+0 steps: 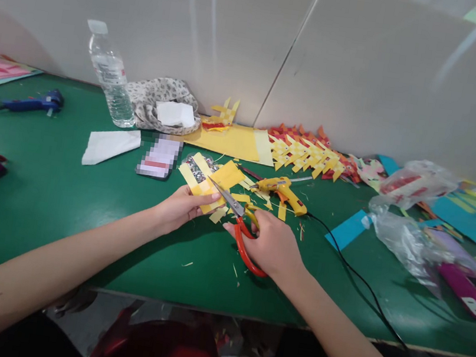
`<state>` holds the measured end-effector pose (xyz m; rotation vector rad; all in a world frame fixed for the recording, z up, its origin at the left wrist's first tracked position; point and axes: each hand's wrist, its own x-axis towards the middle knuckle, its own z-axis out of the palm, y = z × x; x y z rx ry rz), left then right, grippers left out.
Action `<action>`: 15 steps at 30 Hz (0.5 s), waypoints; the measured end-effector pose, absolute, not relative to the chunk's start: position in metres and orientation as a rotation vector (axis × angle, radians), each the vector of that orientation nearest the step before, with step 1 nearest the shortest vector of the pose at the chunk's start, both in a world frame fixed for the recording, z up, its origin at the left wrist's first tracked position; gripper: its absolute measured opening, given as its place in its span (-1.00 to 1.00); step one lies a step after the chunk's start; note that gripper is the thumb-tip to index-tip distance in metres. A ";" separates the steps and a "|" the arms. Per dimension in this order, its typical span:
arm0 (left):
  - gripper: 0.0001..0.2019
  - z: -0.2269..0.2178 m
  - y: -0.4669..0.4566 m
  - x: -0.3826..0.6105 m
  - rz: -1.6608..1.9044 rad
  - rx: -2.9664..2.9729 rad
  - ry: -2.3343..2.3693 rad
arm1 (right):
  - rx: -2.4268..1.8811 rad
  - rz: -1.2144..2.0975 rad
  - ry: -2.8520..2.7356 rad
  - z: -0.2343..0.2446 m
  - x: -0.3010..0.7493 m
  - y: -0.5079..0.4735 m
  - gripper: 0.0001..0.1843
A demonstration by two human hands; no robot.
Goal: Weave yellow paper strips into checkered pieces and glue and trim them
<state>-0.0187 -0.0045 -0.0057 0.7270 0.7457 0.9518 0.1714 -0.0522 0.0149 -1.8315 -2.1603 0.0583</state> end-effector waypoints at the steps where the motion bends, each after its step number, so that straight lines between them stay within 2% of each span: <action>1: -0.72 -0.006 -0.005 -0.019 0.951 0.730 0.748 | -1.830 0.060 -2.161 0.015 0.171 -0.052 -0.51; 15: -0.72 -0.006 -0.005 -0.019 0.946 0.746 0.755 | -1.821 0.056 -2.177 0.016 0.171 -0.052 -0.52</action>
